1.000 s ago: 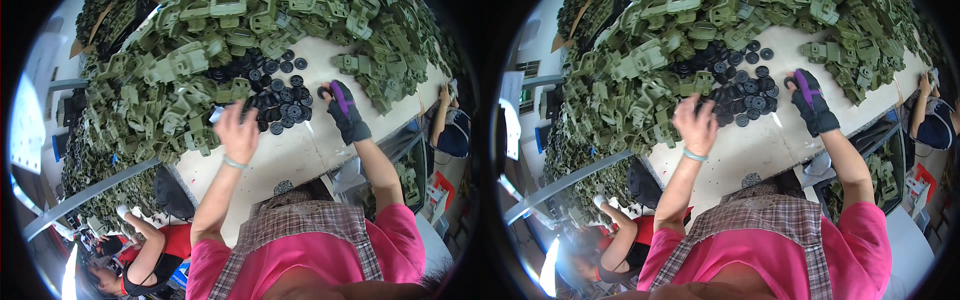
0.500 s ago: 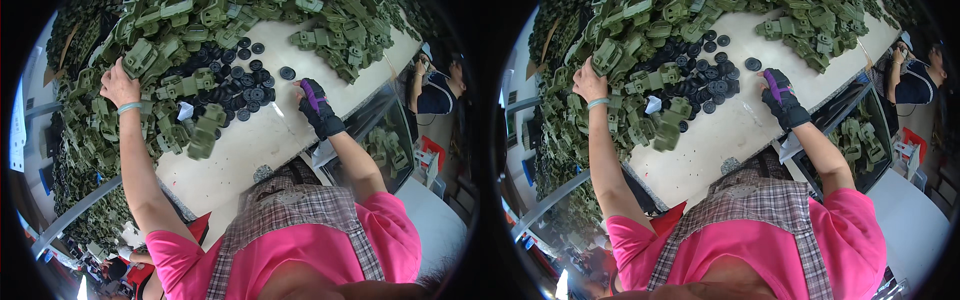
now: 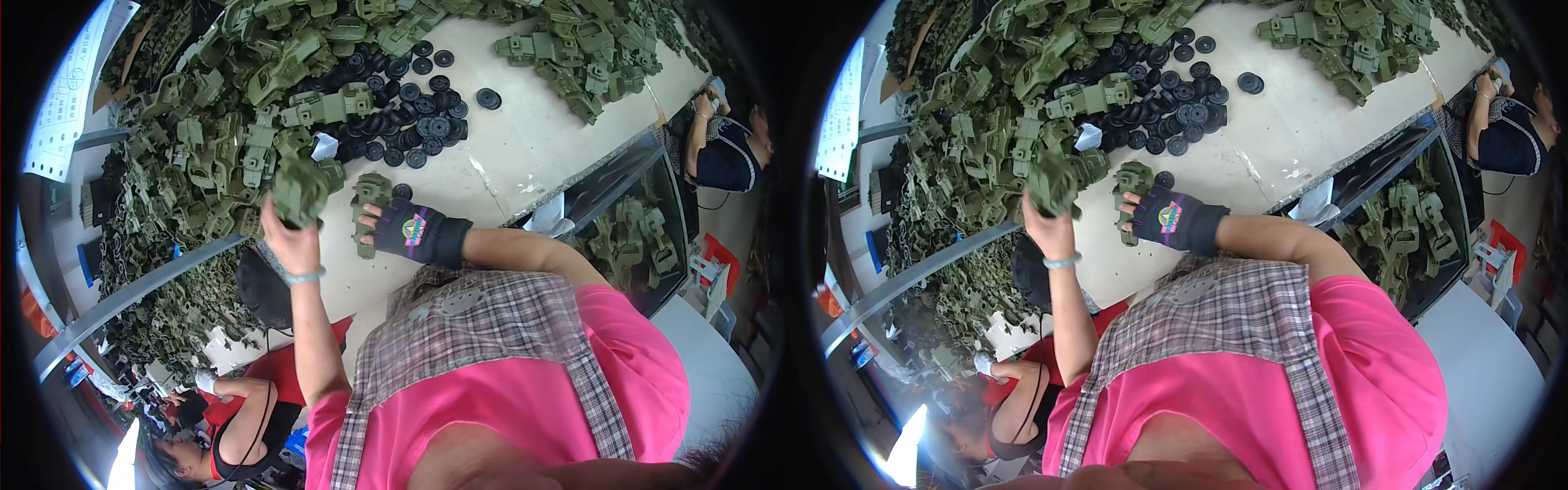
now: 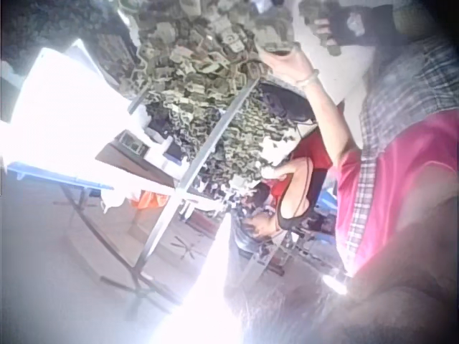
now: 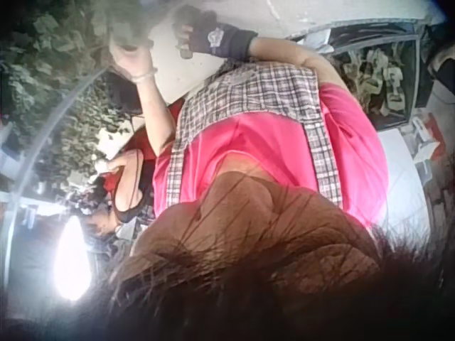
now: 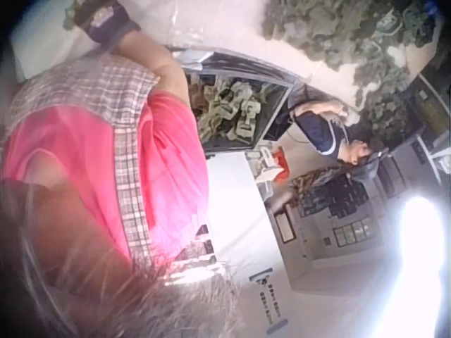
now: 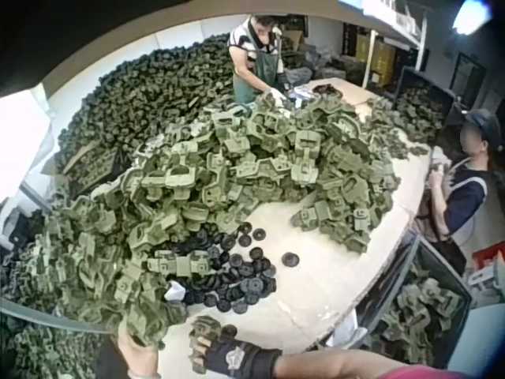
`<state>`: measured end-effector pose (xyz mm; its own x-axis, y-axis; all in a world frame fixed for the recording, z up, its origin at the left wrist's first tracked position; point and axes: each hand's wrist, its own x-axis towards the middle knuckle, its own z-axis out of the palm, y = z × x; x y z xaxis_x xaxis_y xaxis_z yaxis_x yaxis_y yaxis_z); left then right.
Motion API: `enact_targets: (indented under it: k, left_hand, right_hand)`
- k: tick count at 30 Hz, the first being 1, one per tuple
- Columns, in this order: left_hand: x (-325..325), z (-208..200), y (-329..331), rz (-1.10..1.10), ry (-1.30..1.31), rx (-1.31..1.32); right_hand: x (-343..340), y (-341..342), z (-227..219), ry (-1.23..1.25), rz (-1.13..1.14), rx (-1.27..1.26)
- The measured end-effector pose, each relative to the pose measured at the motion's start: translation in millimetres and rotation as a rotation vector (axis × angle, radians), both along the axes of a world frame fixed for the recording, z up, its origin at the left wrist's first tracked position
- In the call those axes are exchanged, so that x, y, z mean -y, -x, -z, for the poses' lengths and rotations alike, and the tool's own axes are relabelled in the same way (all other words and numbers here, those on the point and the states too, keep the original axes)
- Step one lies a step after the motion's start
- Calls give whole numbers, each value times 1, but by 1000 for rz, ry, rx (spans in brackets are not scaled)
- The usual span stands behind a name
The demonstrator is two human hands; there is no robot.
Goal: The person assembles toy vehicles by attaching wheels onto vehicle bodies by hand and placing the completed vehicles into a bin.
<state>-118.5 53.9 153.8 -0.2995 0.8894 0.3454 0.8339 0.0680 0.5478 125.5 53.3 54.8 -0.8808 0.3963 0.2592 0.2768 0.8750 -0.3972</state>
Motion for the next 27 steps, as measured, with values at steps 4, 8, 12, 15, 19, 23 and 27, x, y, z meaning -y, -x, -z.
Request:
enact_targets:
  k: [4,8,12,15,19,23,27]
  left_hand:
    - [54,19,-5,-46,98,110]
    - [87,34,-14,-147,125,239]
    - [107,40,-42,108,671,428]
    - [121,75,-47,238,630,92]
    - [135,90,-25,119,608,147]
    - [153,101,3,33,589,113]
    - [134,112,16,251,665,122]
  right_hand:
    - [-20,54,14,70,-25,101]
    - [-31,47,1,158,-141,-66]
    - [-42,-20,25,249,196,-1]
    - [-43,-21,26,168,23,154]
    - [-38,10,36,-13,-60,79]
    - [-44,17,30,43,-18,107]
    - [-43,3,38,-32,-75,45]
